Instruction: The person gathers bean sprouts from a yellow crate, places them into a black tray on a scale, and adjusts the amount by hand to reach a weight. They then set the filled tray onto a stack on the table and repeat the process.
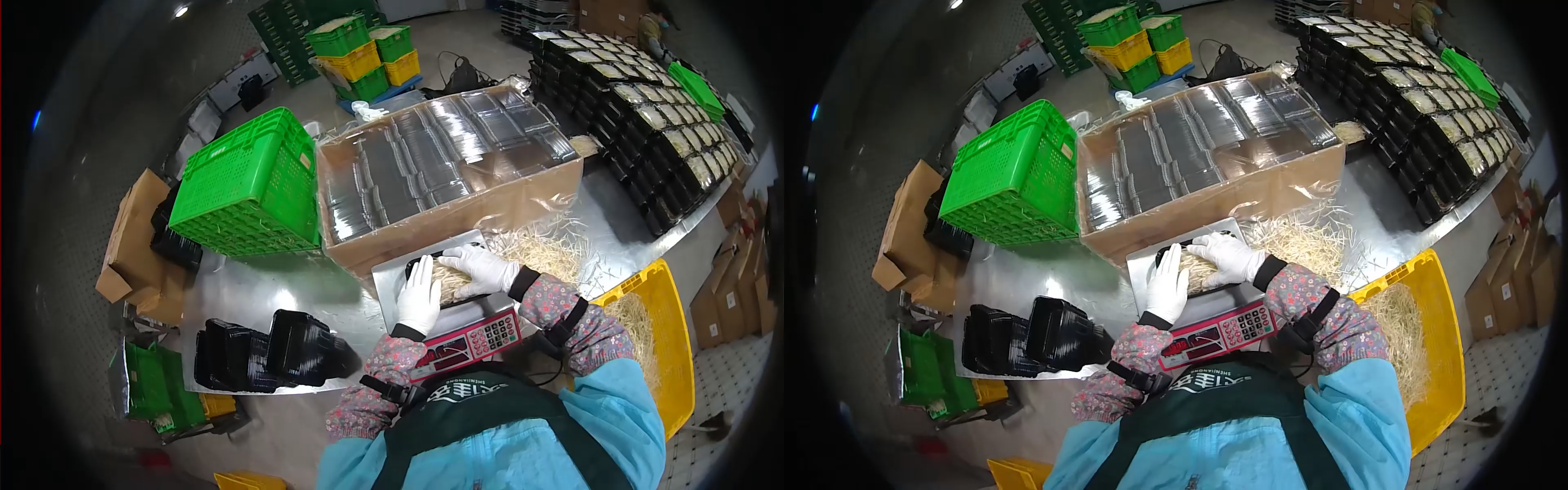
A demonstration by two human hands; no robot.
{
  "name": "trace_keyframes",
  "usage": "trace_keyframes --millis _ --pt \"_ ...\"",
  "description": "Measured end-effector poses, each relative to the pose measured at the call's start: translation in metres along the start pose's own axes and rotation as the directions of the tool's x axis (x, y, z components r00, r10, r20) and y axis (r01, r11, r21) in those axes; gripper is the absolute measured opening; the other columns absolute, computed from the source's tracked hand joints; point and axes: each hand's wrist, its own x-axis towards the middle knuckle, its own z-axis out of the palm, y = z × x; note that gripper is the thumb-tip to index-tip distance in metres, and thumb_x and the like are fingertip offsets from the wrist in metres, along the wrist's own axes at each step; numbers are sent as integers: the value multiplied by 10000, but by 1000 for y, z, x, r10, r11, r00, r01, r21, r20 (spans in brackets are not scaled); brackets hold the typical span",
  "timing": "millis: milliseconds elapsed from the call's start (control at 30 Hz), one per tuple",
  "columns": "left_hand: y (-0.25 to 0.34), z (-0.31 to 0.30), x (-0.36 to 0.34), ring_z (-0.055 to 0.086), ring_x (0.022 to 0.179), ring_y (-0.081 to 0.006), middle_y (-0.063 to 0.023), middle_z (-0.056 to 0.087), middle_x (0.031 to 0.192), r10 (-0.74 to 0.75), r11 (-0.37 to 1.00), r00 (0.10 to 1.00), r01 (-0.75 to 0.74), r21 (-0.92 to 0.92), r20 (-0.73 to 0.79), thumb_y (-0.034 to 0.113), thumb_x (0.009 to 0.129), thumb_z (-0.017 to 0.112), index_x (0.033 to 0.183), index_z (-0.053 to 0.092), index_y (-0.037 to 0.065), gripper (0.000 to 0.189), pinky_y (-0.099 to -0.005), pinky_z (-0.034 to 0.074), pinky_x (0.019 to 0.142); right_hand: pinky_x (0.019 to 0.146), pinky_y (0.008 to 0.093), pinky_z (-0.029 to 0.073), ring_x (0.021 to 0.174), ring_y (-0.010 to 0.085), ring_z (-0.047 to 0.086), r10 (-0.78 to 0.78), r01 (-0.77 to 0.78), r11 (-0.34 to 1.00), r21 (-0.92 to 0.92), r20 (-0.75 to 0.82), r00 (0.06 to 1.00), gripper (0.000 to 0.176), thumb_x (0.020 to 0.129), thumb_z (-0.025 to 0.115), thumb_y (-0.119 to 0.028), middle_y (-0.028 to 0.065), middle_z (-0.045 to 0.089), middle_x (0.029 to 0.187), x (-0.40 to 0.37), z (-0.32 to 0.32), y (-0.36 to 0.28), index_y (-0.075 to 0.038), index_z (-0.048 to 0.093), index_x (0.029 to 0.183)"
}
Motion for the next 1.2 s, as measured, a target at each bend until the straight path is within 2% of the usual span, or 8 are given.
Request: trace_keyframes --millis 167,300,500,633,867,1000,1033,1200 --pt "0 14 1 444 1306 -360 -176 523 1371 29 998 997 -25 55 -76 196 946 499 1368 494 19 458 -448 324 1105 1008 459 411 1085 368 550 -103 99 994 -46 -92 990 621 742 742 -359 193 575 1139 12 28 -7 -13 550 1222" --pt "5 7 2 447 1310 -347 -151 527 1378 8 991 999 -2 137 -46 241 941 513 1362 511 49 463 -448 350 1078 1083 426 360 1243 394 477 -104 80 975 207 108 989 816 753 766 -375 228 501 1354 10 12 19 -4 437 1401" --pt "0 -44 -6 451 1310 -374 -256 466 1404 -40 982 981 3 -187 -190 78 921 527 1384 438 -49 489 -397 329 1123 1082 386 386 1281 279 495 108 -35 870 492 -121 987 714 774 798 -232 154 535 1367 -39 -88 53 -51 479 1387" --pt "-21 -92 -13 486 1281 -354 -252 476 1401 -217 956 939 149 -251 -268 119 960 464 1368 445 -69 450 -357 369 1091 1108 410 353 1343 348 410 267 -239 957 168 -170 949 832 721 832 -301 215 448 1428 -69 -103 75 -54 439 1412" --pt "42 -23 25 460 1267 -394 -234 508 1346 191 973 981 -188 132 -16 268 923 587 1343 471 -40 533 -461 349 1066 1088 417 380 1315 437 410 179 -177 984 -27 180 967 1090 563 893 -327 301 348 1462 -27 -56 39 -36 348 1461" --pt "35 17 36 513 1141 -325 -168 544 1260 160 931 976 -199 307 147 387 900 589 1308 504 15 559 -449 412 974 878 418 513 1027 350 628 171 -168 985 -30 147 974 732 634 834 -310 211 637 1108 -34 -48 48 -26 577 1258" --pt "32 16 40 520 1118 -318 -155 553 1242 132 944 977 -175 279 165 388 896 594 1300 512 21 552 -444 422 952 740 435 534 826 350 660 175 -170 984 -57 110 978 471 681 774 -294 170 666 831 -34 -52 37 -58 667 1073" --pt "29 23 51 538 1039 -295 -113 574 1174 138 947 979 -175 269 152 375 879 622 1262 545 50 508 -421 442 861 678 463 530 721 366 657 193 -197 975 -105 -40 980 134 783 630 -186 161 662 745 -39 -25 34 -60 672 764"
